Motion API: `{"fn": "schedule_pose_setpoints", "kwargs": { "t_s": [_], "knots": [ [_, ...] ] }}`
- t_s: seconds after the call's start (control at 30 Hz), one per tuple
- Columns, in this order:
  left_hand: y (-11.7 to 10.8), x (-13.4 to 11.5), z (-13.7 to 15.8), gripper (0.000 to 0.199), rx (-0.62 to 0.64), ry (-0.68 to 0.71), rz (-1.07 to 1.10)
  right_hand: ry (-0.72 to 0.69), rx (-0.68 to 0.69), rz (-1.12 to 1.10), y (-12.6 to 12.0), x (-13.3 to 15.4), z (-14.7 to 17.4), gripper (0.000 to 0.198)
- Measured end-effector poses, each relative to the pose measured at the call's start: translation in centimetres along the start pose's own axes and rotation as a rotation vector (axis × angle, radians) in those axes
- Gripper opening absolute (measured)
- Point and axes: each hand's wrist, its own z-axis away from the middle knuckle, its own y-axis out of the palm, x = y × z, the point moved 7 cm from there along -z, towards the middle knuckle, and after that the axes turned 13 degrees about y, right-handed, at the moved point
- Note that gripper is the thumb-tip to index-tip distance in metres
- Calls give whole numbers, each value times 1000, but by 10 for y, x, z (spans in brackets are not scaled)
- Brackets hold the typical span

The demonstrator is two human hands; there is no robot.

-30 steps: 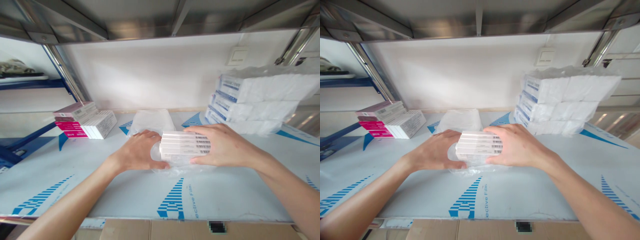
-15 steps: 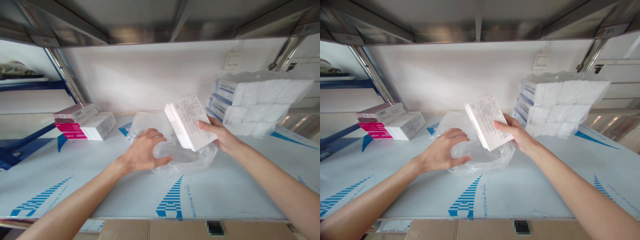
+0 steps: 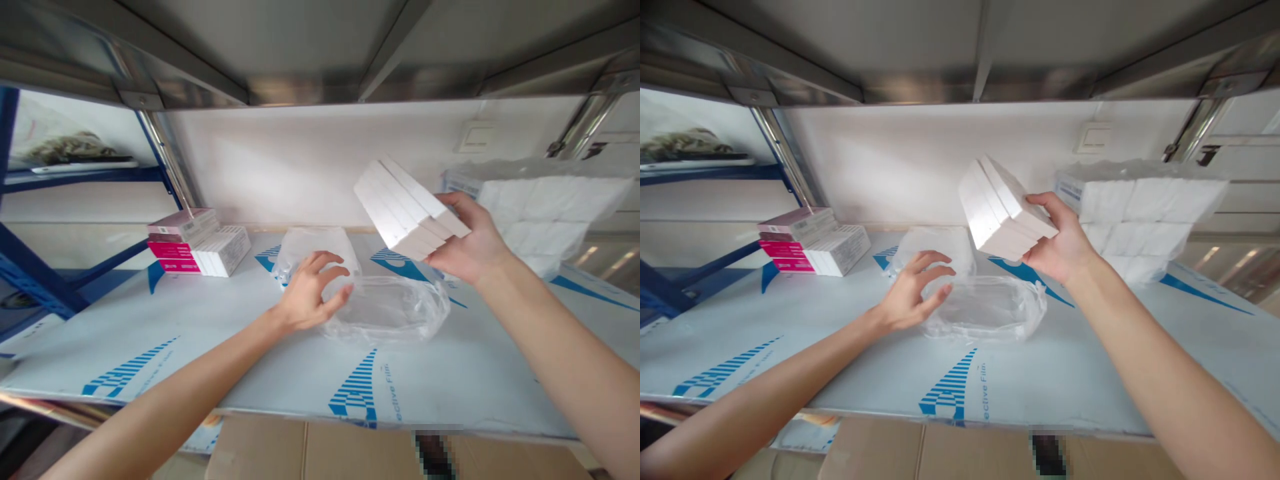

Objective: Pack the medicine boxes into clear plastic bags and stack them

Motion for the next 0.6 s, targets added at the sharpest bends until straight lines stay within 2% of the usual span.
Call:
{"fn": "schedule_pose_setpoints", "kwargs": {
  "t_s": [0.1,0.2,0.3,0.37,0.43,0.5,0.6],
  "knots": [
    [-24,17,2,28,-95,-64,-19,88,80,15,36,1,-7,19],
    [-50,43,15,21,-64,-108,-250,98,144,130,79,0,-19,20],
    [-85,74,43,17,-107,-179,-443,84,184,241,125,-4,-39,26],
    [-107,93,66,26,-159,-246,-500,98,211,301,155,-11,-56,33],
    [-125,108,90,37,-199,-317,-536,80,153,496,181,-19,-76,41],
    [-135,121,110,45,-214,-393,-546,23,5,838,200,-26,-96,46],
    [-140,134,130,50,-211,-489,-537,19,-89,1012,228,-48,-121,57]
  ]
}}
